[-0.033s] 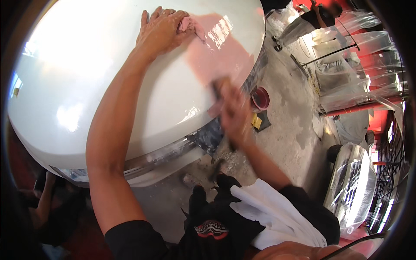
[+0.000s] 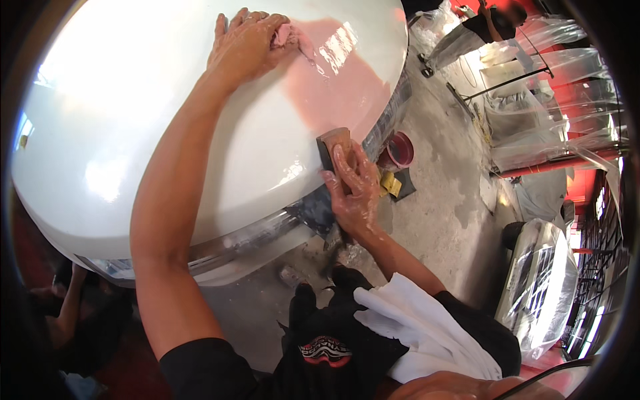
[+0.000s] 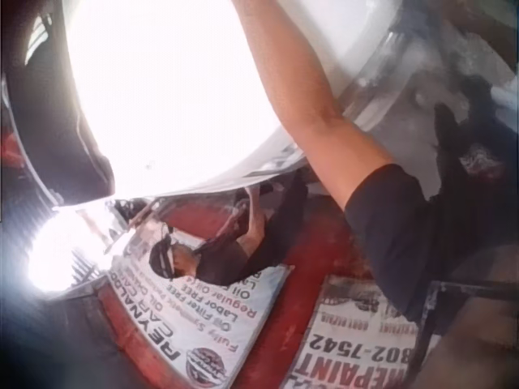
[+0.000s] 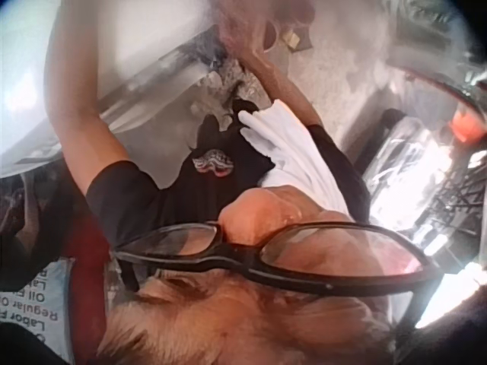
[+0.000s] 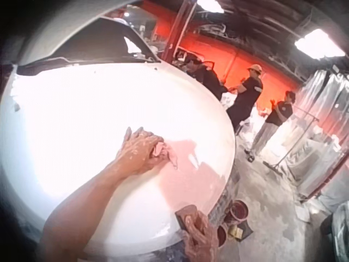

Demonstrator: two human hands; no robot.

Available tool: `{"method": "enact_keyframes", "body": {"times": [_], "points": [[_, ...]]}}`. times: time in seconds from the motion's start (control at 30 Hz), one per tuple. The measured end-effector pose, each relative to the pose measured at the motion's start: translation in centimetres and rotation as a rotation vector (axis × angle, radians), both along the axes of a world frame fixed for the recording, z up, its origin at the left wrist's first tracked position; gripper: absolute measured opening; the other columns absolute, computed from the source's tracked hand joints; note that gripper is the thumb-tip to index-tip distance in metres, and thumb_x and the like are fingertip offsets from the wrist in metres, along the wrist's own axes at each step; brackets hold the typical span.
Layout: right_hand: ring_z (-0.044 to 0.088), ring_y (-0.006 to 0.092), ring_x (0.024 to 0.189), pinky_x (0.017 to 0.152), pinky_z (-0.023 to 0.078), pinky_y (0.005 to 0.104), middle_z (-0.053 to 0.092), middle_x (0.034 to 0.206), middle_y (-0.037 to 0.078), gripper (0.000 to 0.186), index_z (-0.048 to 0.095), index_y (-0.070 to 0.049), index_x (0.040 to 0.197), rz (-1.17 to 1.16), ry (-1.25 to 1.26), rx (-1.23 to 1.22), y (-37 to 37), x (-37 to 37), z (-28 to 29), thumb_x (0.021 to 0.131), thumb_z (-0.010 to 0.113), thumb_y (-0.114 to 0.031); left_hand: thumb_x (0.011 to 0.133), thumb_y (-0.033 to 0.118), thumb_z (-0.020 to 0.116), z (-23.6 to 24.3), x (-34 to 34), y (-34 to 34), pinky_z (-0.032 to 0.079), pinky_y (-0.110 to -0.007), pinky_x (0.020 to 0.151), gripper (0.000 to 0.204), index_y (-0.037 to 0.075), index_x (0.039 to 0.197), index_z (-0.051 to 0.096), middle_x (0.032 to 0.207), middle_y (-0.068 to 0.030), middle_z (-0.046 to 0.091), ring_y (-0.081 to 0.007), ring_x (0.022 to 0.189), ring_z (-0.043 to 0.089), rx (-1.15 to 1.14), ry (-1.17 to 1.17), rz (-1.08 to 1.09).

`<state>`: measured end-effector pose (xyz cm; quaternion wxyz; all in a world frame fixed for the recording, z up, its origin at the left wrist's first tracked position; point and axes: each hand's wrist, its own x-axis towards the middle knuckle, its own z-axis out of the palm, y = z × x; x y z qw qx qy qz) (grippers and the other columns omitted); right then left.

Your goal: The person sands the white car hood with a sanding block and a pink cloth, repeatedly dipping the block into a pink bucket of water. The person wipes the hood surface and continues sanding different areas.

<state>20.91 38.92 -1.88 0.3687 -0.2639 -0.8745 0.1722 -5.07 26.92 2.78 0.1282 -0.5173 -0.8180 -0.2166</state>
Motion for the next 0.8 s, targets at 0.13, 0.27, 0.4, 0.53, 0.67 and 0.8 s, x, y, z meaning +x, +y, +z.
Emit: {"method": "enact_keyframes", "body": {"times": [0.13,0.27,0.4,0.53,0.67,0.8], "points": [[0.074,0.0369,0.099,0.082,0.058,0.0432,0.072,0.119,0.023,0.030,0.071,-0.003,0.124,-0.082,0.083,-0.054,2.5,0.2,1.1,0.097,0.061,-0.011,0.098,0.048,0.069,0.2,0.7,0.7,0.021,-0.063,0.125,0.047,0.024,0.138,0.066,0.143,-0.0050,0.065,-0.0338,0.144,0.049,0.080,0.010,-0.023],[0.073,0.0386,0.101,0.084,0.058,0.0461,0.070,0.124,0.026,0.038,0.069,-0.003,0.130,0.215,0.115,0.077,-9.2,3.0,-1.5,0.093,0.059,-0.003,0.099,0.044,0.068,-0.7,-0.8,-0.3,0.021,-0.063,0.126,0.044,0.023,0.138,0.066,0.143,-0.0041,0.064,-0.0307,0.142,0.051,0.073,0.040,0.001],[0.072,0.0358,0.108,0.094,0.055,0.0477,0.072,0.121,0.024,0.043,0.067,-0.006,0.137,-0.015,-0.002,0.187,-3.9,2.5,-0.5,0.094,0.062,-0.004,0.100,0.038,0.066,-0.8,0.1,0.8,0.019,-0.064,0.126,0.041,0.022,0.137,0.066,0.146,-0.0024,0.063,-0.0310,0.142,0.051,0.119,0.015,-0.026],[0.070,0.0348,0.114,0.099,0.054,0.0459,0.071,0.127,0.022,0.038,0.069,-0.009,0.134,-0.016,0.005,-0.069,-0.6,0.9,1.1,0.096,0.064,-0.009,0.099,0.017,0.065,-0.1,-0.7,0.4,0.034,-0.057,0.121,0.032,0.015,0.131,0.068,0.139,-0.0079,0.067,-0.0366,0.142,0.050,0.149,-0.075,-0.127],[0.069,0.0423,0.104,0.089,0.056,0.0473,0.069,0.123,0.025,0.030,0.069,-0.005,0.125,0.188,0.080,0.275,-5.2,3.2,-1.9,0.096,0.060,-0.010,0.098,0.002,0.058,-0.7,-3.2,0.0,0.050,-0.051,0.107,0.029,0.013,0.123,0.070,0.125,-0.0093,0.073,-0.0384,0.137,0.054,0.312,-0.062,-0.053],[0.067,0.0431,0.116,0.101,0.054,0.0467,0.068,0.133,0.021,0.038,0.068,-0.009,0.136,-0.136,-0.110,0.149,8.0,-0.2,2.6,0.100,0.057,-0.018,0.096,-0.001,0.057,0.9,-1.0,2.7,0.051,-0.050,0.106,0.025,0.007,0.116,0.071,0.121,-0.0125,0.074,-0.0380,0.137,0.054,0.404,-0.091,-0.092]]}}
